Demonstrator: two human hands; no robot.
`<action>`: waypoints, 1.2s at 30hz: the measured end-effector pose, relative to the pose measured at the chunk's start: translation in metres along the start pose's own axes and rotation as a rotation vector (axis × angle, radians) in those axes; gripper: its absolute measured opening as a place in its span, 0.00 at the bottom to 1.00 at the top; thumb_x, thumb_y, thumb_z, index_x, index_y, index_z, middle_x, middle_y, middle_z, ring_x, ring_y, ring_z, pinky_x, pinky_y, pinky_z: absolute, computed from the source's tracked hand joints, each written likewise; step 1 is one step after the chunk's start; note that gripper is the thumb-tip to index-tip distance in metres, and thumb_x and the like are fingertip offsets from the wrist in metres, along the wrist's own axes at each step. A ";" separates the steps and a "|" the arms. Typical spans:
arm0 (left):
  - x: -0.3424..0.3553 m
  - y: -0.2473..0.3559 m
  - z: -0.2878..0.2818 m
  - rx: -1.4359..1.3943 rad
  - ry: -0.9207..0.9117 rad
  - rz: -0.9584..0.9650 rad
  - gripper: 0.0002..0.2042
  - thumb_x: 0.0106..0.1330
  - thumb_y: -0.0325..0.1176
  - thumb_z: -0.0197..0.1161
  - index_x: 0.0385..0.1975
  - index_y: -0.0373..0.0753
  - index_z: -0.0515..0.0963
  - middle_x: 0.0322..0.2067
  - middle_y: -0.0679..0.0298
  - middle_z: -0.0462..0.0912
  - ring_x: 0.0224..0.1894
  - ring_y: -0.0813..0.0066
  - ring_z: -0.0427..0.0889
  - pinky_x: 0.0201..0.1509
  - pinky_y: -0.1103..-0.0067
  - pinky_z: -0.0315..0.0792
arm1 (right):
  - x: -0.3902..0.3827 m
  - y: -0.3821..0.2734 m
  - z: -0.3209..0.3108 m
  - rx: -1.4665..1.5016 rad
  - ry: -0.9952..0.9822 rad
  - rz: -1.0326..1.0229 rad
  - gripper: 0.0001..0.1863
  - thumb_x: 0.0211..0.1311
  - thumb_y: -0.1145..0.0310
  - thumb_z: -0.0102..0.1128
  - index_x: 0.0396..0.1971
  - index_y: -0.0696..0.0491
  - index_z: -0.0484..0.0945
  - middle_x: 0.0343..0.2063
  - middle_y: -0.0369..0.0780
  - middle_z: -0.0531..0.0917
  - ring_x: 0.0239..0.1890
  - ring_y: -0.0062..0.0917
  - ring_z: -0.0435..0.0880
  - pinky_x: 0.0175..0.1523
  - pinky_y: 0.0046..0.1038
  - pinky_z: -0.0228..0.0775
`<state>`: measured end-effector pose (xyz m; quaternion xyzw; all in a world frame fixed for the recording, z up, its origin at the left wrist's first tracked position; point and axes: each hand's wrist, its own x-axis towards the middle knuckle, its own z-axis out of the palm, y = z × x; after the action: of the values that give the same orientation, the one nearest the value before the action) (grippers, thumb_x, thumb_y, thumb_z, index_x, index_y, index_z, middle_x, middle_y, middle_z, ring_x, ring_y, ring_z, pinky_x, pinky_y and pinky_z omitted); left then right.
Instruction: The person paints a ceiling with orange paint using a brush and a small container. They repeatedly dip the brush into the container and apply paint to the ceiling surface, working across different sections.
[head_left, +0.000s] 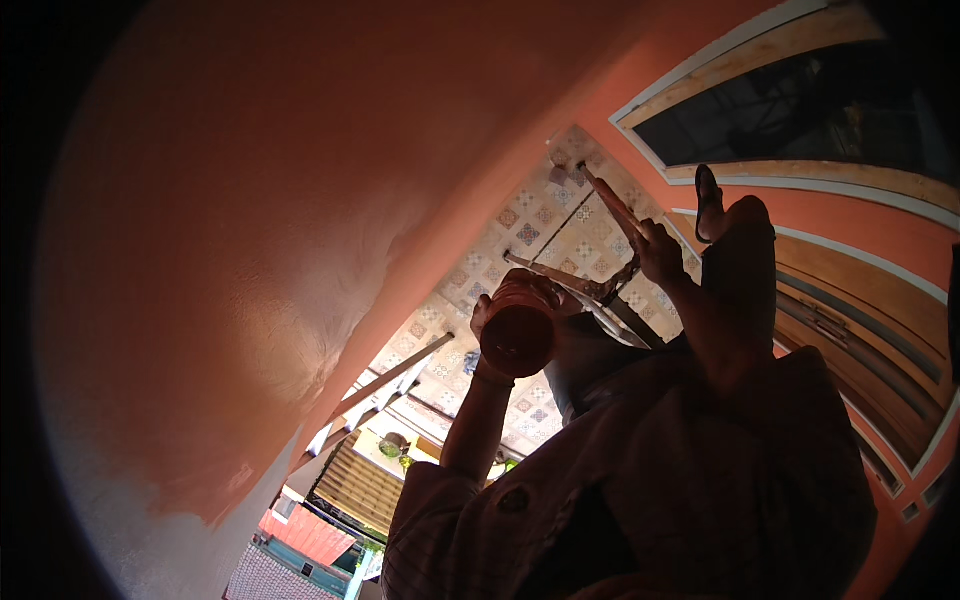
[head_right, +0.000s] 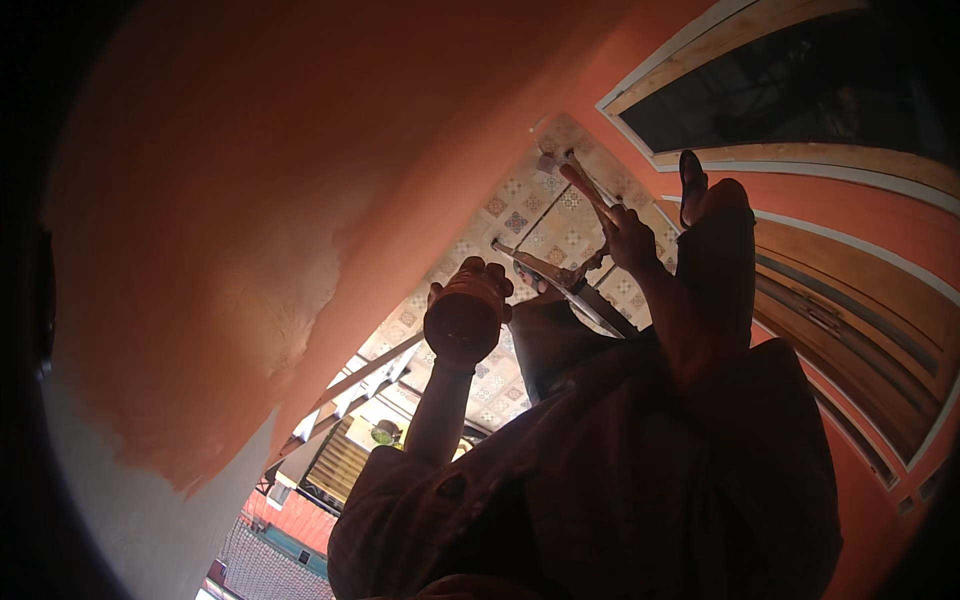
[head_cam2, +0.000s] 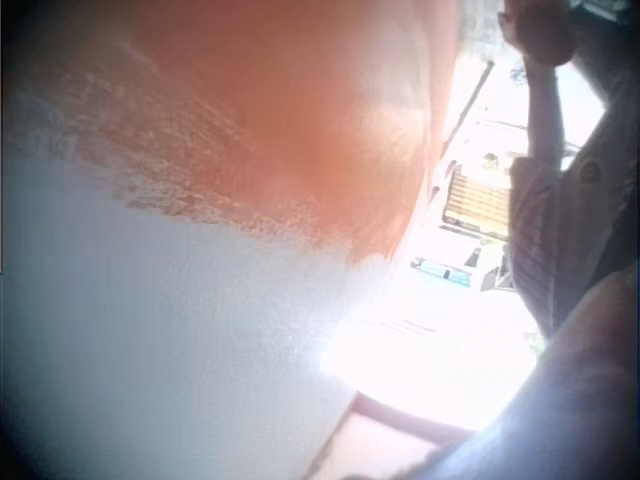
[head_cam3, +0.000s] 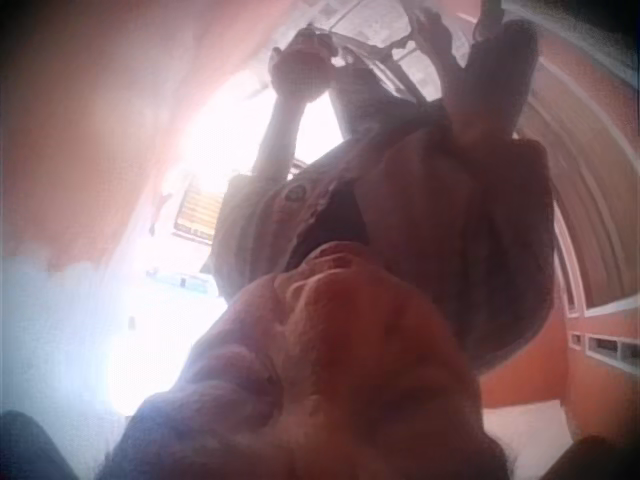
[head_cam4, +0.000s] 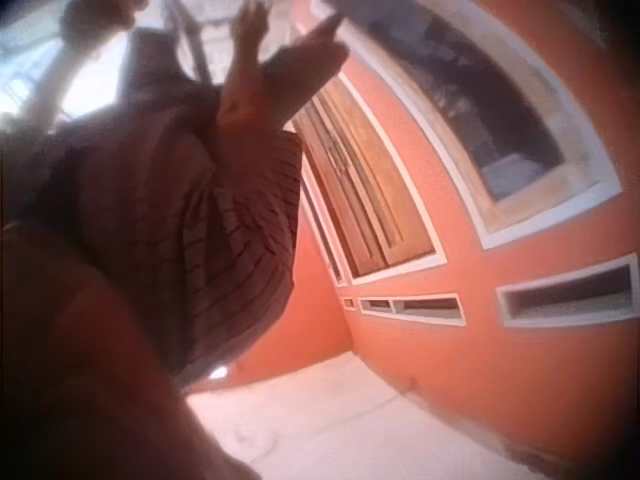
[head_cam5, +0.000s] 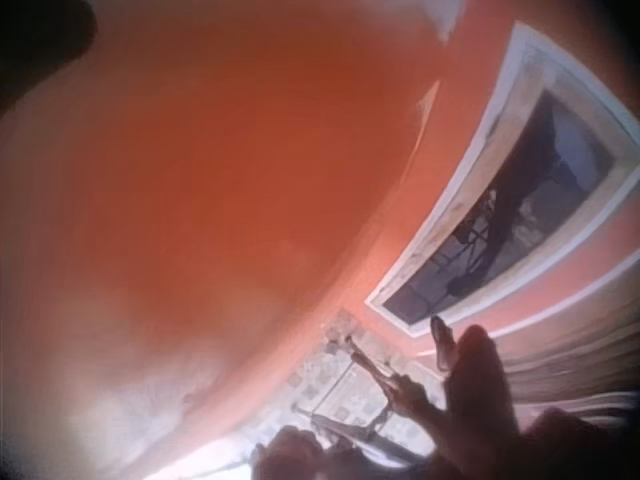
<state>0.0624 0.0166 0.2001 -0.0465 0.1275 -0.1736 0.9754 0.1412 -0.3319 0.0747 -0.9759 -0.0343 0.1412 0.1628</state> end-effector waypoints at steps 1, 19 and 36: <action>0.002 0.001 0.005 0.006 -0.025 -0.016 0.35 0.70 0.55 0.70 0.67 0.36 0.69 0.62 0.46 0.73 0.65 0.49 0.73 0.60 0.56 0.82 | -0.003 -0.003 0.000 0.061 0.063 -0.046 0.13 0.78 0.59 0.59 0.53 0.49 0.74 0.36 0.50 0.80 0.34 0.51 0.86 0.38 0.51 0.79; 0.062 0.003 0.011 0.002 0.062 -0.262 0.32 0.65 0.53 0.74 0.62 0.39 0.74 0.55 0.50 0.75 0.59 0.49 0.74 0.47 0.59 0.85 | -0.018 -0.027 -0.013 0.240 0.091 0.157 0.13 0.77 0.59 0.59 0.52 0.49 0.72 0.37 0.48 0.81 0.31 0.51 0.86 0.35 0.51 0.81; 0.123 -0.009 -0.063 0.101 -0.093 -0.337 0.35 0.64 0.56 0.73 0.64 0.40 0.72 0.56 0.51 0.75 0.60 0.51 0.75 0.41 0.60 0.87 | -0.017 -0.033 -0.055 0.600 -0.043 0.543 0.17 0.82 0.55 0.54 0.49 0.56 0.70 0.27 0.55 0.86 0.29 0.57 0.87 0.34 0.53 0.78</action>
<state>0.1546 -0.0375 0.1120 -0.0260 0.0640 -0.3384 0.9385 0.1400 -0.3192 0.1397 -0.8556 0.2639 0.2030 0.3964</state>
